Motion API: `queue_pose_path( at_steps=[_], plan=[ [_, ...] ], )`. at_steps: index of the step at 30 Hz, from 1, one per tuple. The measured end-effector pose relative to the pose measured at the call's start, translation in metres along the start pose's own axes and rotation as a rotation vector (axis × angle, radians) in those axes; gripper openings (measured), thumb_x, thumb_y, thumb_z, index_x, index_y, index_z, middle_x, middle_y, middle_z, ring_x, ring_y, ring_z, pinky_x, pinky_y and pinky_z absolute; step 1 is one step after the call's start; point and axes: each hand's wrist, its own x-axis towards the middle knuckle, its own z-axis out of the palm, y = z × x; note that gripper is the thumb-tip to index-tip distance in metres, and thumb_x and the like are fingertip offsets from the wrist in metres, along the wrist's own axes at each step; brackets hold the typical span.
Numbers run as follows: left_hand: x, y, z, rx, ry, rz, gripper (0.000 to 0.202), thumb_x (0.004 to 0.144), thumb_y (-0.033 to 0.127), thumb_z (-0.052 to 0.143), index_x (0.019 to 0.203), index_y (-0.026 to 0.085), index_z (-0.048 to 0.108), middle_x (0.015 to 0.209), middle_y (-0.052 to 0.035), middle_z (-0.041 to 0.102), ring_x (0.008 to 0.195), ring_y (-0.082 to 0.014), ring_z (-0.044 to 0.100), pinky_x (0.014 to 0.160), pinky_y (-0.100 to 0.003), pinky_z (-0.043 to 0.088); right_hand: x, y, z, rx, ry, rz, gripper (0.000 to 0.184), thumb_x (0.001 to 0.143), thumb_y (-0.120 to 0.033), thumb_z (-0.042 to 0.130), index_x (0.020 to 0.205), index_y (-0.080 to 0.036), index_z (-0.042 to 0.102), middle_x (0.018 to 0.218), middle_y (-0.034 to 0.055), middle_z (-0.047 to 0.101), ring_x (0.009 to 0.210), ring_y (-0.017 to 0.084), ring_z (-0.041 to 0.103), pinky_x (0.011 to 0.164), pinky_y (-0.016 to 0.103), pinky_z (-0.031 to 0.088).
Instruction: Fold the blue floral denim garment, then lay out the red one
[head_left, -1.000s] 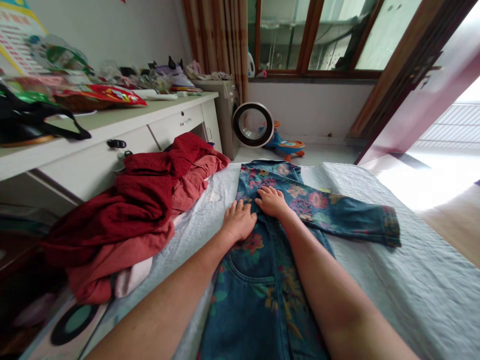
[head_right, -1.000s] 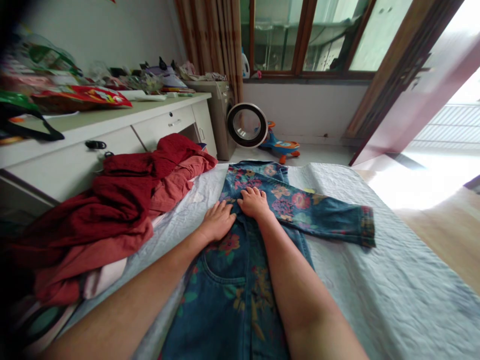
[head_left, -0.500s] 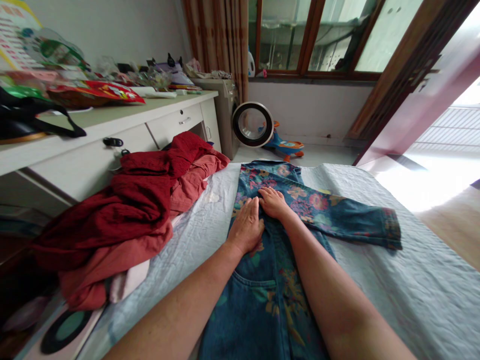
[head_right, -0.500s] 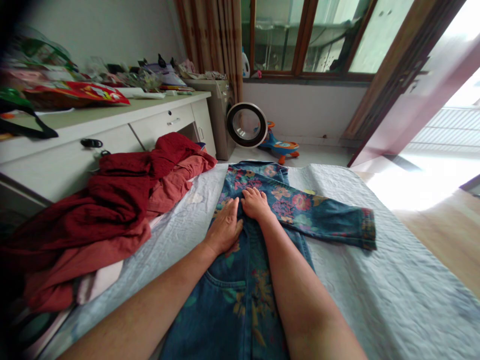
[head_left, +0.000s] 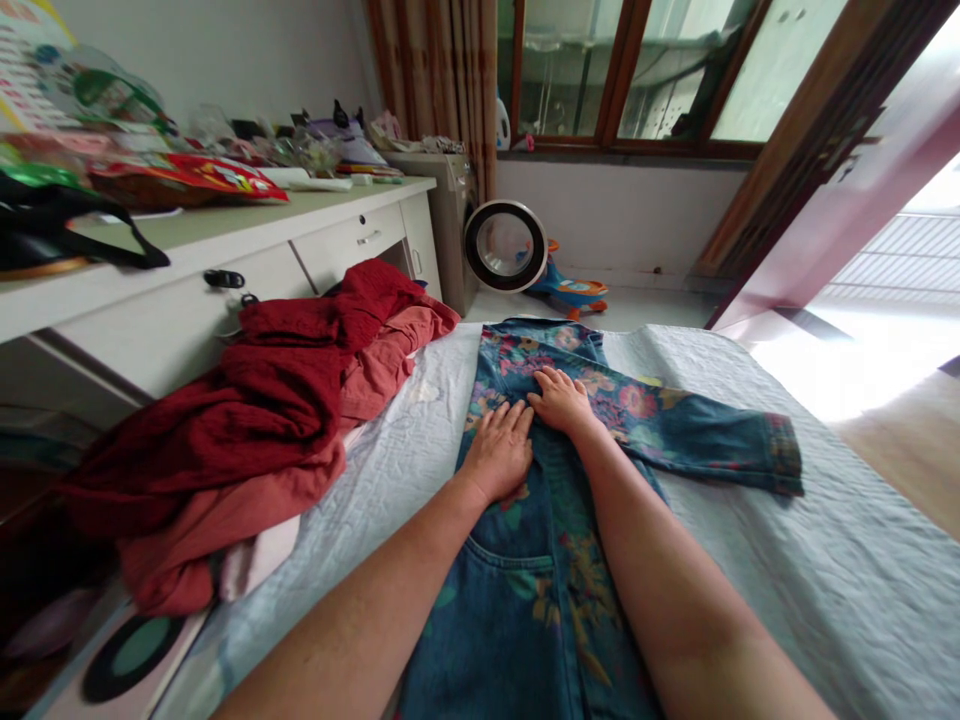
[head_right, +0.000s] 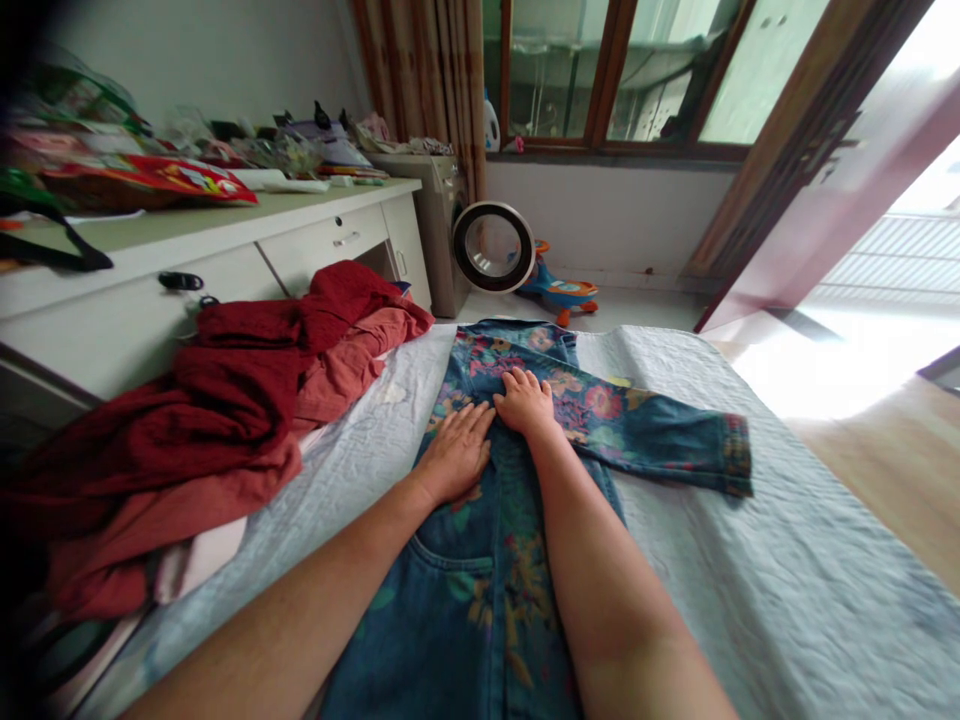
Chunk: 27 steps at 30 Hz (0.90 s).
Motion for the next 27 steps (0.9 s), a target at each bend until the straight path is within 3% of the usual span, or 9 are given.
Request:
queue_pose_path(
  at_steps=[4,12,19,23,27],
  plan=[
    [0.001,0.000,0.000,0.008,-0.006,0.000,0.050,0.096,0.028,0.038,0.145,0.019,0.041,0.153,-0.0095,0.040,0.140,-0.0302,0.035,0.115,-0.048,0.028,-0.001,0.004,-0.001,0.006,0.013,0.045,0.053,0.094,-0.050,0.040,0.140,-0.025,0.046,0.155,0.0063,0.035,0.143,0.028,0.028,0.115,0.052,0.021],
    [0.002,0.000,0.002,0.006,0.035,0.001,0.046,0.096,0.029,0.037,0.139,0.020,0.049,0.151,-0.0088,0.043,0.139,-0.0295,0.037,0.115,-0.047,0.028,-0.008,0.004,0.005,-0.003,0.157,0.016,0.047,0.095,-0.051,0.038,0.129,-0.024,0.055,0.141,0.0079,0.050,0.135,0.026,0.037,0.111,0.046,0.026],
    [-0.001,0.001,-0.002,-0.020,0.038,0.007,0.060,0.096,0.059,0.034,0.139,0.021,0.049,0.150,-0.0103,0.044,0.141,-0.0313,0.034,0.116,-0.048,0.026,-0.011,0.003,0.005,0.007,0.214,0.024,0.044,0.096,-0.046,0.037,0.128,-0.023,0.057,0.138,0.0073,0.054,0.130,0.023,0.042,0.109,0.041,0.027],
    [-0.002,0.002,-0.003,-0.016,0.027,0.004,0.064,0.094,0.061,0.038,0.146,0.023,0.040,0.151,-0.0106,0.043,0.141,-0.0329,0.032,0.116,-0.050,0.025,-0.013,0.003,0.003,0.008,0.225,0.019,0.042,0.097,-0.043,0.037,0.126,-0.023,0.058,0.135,0.0070,0.056,0.127,0.023,0.045,0.108,0.039,0.029],
    [-0.002,0.003,-0.003,-0.015,0.019,0.006,0.062,0.094,0.059,0.038,0.146,0.026,0.041,0.152,-0.0105,0.042,0.141,-0.0336,0.032,0.115,-0.051,0.025,-0.014,0.003,0.003,0.012,0.222,0.025,0.041,0.097,-0.042,0.036,0.125,-0.022,0.059,0.132,0.0076,0.058,0.126,0.022,0.047,0.107,0.038,0.030]
  ],
)
